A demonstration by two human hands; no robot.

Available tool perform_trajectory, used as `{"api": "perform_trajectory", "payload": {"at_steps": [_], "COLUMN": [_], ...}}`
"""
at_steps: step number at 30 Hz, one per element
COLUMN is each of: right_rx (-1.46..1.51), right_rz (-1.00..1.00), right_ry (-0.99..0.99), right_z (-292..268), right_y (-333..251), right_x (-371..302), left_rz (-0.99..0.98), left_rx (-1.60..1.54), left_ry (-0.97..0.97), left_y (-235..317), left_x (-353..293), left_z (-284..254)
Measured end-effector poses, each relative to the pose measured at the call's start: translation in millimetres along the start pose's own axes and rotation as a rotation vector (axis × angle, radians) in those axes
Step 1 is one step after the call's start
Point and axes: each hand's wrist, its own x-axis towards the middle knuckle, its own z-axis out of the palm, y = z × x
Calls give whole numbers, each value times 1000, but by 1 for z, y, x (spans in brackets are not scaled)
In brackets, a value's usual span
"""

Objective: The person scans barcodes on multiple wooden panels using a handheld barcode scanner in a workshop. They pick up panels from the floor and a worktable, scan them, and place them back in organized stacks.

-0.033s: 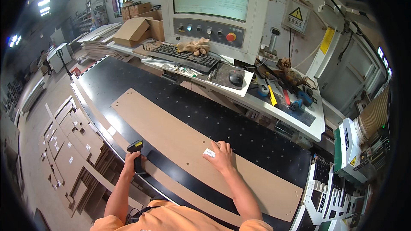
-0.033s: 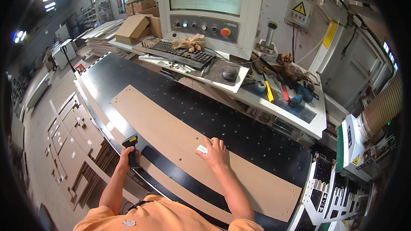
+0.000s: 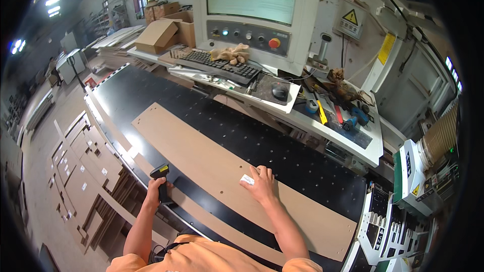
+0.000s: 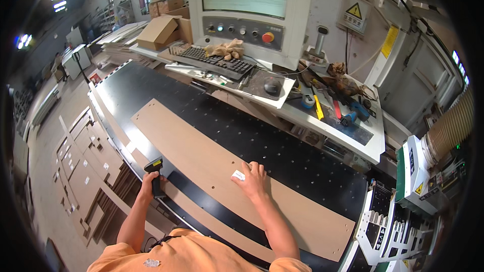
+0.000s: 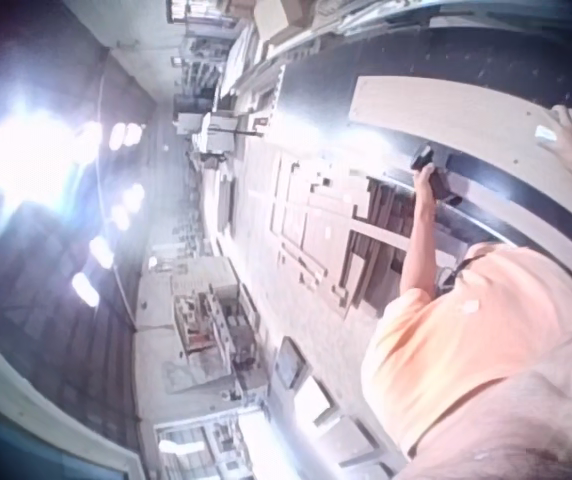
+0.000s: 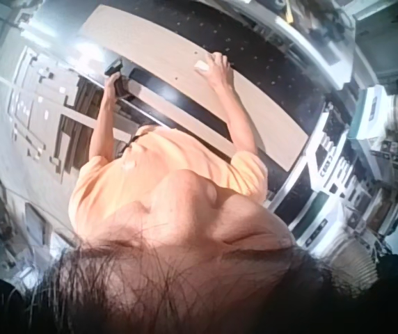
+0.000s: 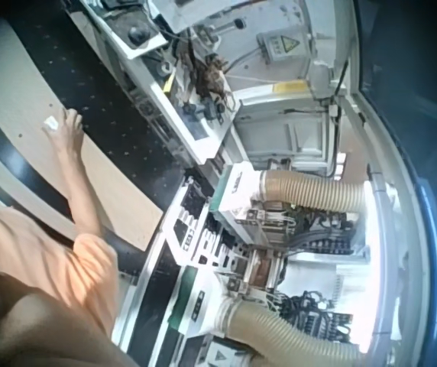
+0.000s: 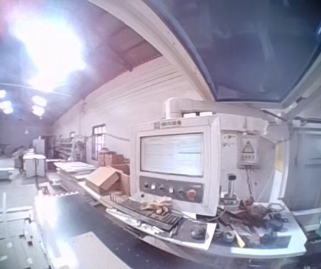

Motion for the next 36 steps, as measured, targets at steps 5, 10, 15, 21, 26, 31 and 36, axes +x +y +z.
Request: {"api": "perform_trajectory", "payload": {"at_steps": [5, 10, 15, 21, 26, 31, 36], "right_rx": [-3, 83, 49, 73, 159, 23, -128], "right_rz": [-8, -427, -416, -314, -226, -27, 33], "right_ry": [0, -15, -260, -237, -211, -195, -115], "right_z": [-2, -10, -2, -24, -84, -102, -111], "right_y": [-20, -77, -123, -120, -89, -65, -42], "right_x": [-10, -69, -151, -164, -194, -199, -178], "left_rz": [-7, -17, -135, -165, -94, -59, 3], "left_rx": [-88, 64, 302, 417, -66, -10, 120], "left_ry": [49, 128, 167, 238, 326, 176, -44], "left_y": [-7, 13, 41, 47, 53, 60, 75], "left_x": [-22, -48, -58, -36, -12, -11, 20], "left_z": [-22, -38, -35, -47, -44, 14, 65]}}
